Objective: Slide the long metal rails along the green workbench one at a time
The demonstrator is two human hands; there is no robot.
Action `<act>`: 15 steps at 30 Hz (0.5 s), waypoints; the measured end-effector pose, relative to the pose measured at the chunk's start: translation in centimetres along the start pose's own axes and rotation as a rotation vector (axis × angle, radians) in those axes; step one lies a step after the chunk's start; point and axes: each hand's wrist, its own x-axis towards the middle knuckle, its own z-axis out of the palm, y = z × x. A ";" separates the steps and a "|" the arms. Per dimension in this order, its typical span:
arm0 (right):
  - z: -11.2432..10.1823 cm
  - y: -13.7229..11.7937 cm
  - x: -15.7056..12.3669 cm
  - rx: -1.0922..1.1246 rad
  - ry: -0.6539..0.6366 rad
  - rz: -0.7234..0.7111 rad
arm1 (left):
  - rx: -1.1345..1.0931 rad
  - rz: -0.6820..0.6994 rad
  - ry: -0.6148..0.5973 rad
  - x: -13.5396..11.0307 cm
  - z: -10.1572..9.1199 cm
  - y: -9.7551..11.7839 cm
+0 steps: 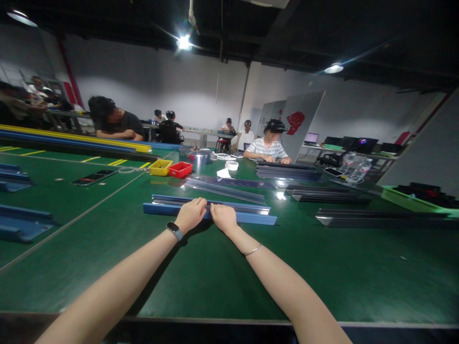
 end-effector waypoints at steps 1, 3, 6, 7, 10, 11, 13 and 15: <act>0.0 0.0 0.0 0.002 0.003 0.001 | -0.003 0.003 0.000 0.0 0.0 0.0; 0.1 0.0 0.0 -0.001 0.004 0.002 | -0.011 0.009 -0.002 0.0 0.0 -0.1; 0.1 0.0 0.0 -0.016 -0.005 -0.001 | -0.023 0.016 -0.006 0.0 0.2 -0.1; 0.0 0.0 0.0 -0.020 -0.008 -0.001 | -0.026 0.016 -0.006 0.0 0.2 -0.1; 0.0 0.0 0.0 -0.026 -0.008 0.000 | -0.033 0.013 -0.002 0.0 0.3 -0.1; 0.0 0.0 -0.1 -0.026 -0.007 0.001 | -0.035 0.011 0.001 0.0 0.2 -0.1; 0.0 0.0 -0.1 -0.019 -0.005 0.003 | -0.039 0.009 0.009 0.0 0.2 -0.1; 0.0 0.0 -0.1 -0.002 0.001 0.005 | -0.046 0.007 0.017 0.0 0.2 -0.1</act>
